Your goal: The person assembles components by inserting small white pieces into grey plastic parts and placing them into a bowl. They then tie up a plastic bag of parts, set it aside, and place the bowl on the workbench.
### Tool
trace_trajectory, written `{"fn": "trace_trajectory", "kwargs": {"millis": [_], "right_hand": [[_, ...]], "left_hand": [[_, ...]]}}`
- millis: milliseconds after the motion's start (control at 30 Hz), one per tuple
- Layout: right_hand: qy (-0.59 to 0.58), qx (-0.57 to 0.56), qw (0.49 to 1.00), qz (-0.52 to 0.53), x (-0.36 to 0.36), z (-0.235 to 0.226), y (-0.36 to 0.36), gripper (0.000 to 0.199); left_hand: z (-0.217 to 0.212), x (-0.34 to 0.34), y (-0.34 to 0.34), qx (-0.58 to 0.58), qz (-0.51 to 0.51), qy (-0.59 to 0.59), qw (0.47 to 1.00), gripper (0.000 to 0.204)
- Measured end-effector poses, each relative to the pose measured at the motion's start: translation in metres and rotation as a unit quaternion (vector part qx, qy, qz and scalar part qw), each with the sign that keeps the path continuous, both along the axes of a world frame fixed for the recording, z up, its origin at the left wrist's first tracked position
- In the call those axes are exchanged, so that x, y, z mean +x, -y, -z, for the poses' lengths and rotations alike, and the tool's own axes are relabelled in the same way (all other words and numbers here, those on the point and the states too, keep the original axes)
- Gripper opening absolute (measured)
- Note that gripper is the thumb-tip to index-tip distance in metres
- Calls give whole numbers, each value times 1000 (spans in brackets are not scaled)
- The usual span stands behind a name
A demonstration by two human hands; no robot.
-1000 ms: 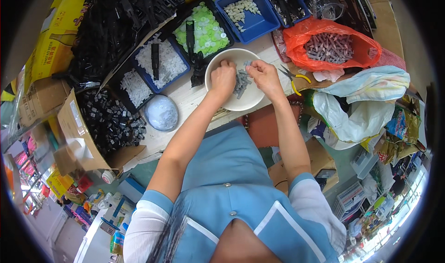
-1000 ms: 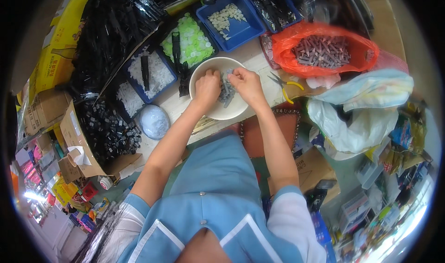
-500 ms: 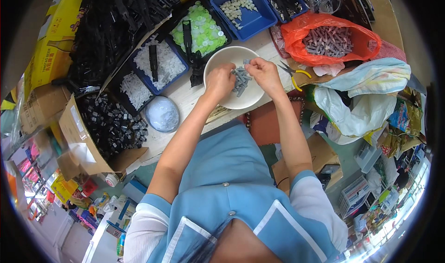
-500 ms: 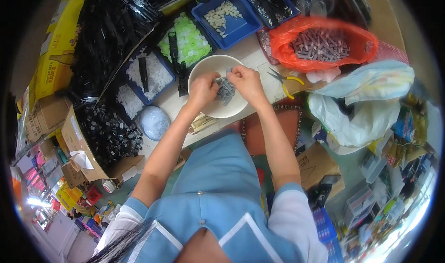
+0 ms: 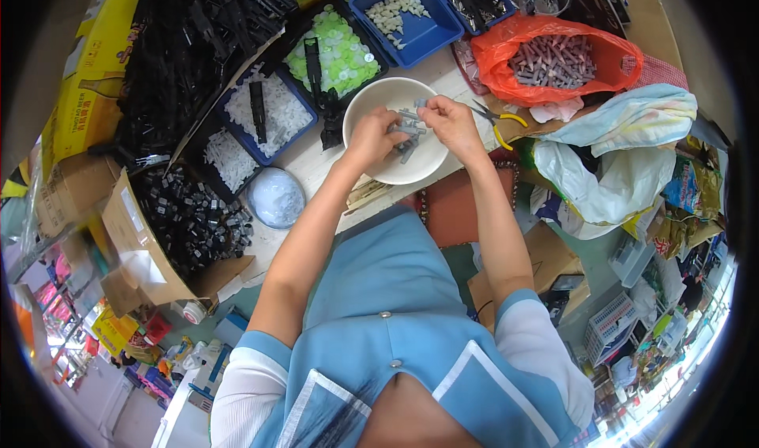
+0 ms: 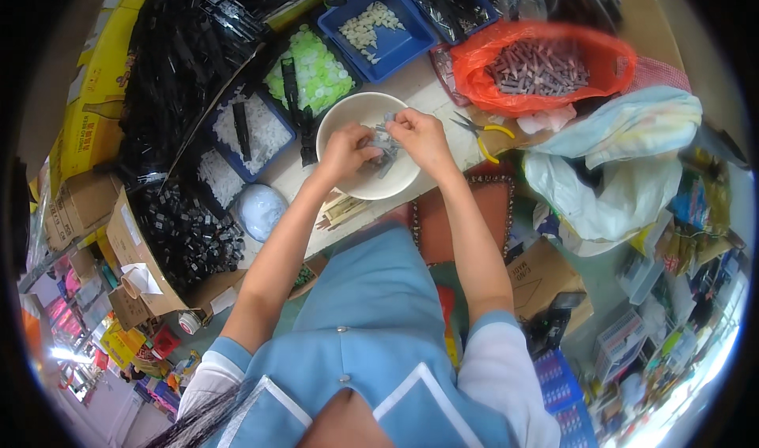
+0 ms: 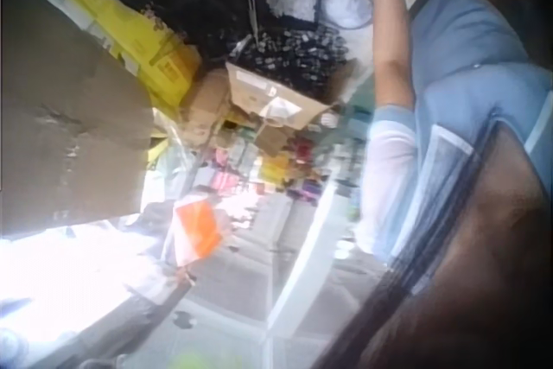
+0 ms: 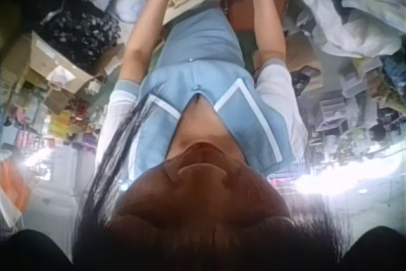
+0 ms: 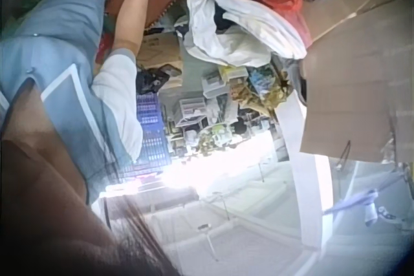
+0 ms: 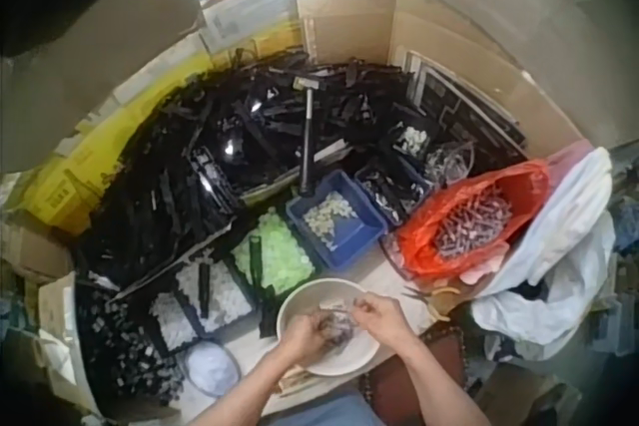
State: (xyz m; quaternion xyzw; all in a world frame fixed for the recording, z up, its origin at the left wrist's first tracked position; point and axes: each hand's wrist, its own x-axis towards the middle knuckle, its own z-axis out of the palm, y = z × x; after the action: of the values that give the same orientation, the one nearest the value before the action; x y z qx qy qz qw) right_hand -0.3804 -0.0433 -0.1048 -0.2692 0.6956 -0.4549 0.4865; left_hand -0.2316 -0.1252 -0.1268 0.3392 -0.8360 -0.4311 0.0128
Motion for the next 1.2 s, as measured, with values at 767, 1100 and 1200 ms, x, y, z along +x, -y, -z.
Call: {"fn": "trace_trajectory", "kwargs": {"millis": [767,1100,1200], "right_hand": [[10,47,998,-30,-4,-12,-6,14],[-401,-5,877,-265,32,7,9,13],[-444,28,847,-292,39,18,16,13]], "left_hand": [[-44,52,5,485,-254,-239,802,15],[-53,64,6,534,-257,-298,749,29],[-43,69,5,571,-240,-316,719,28]]}}
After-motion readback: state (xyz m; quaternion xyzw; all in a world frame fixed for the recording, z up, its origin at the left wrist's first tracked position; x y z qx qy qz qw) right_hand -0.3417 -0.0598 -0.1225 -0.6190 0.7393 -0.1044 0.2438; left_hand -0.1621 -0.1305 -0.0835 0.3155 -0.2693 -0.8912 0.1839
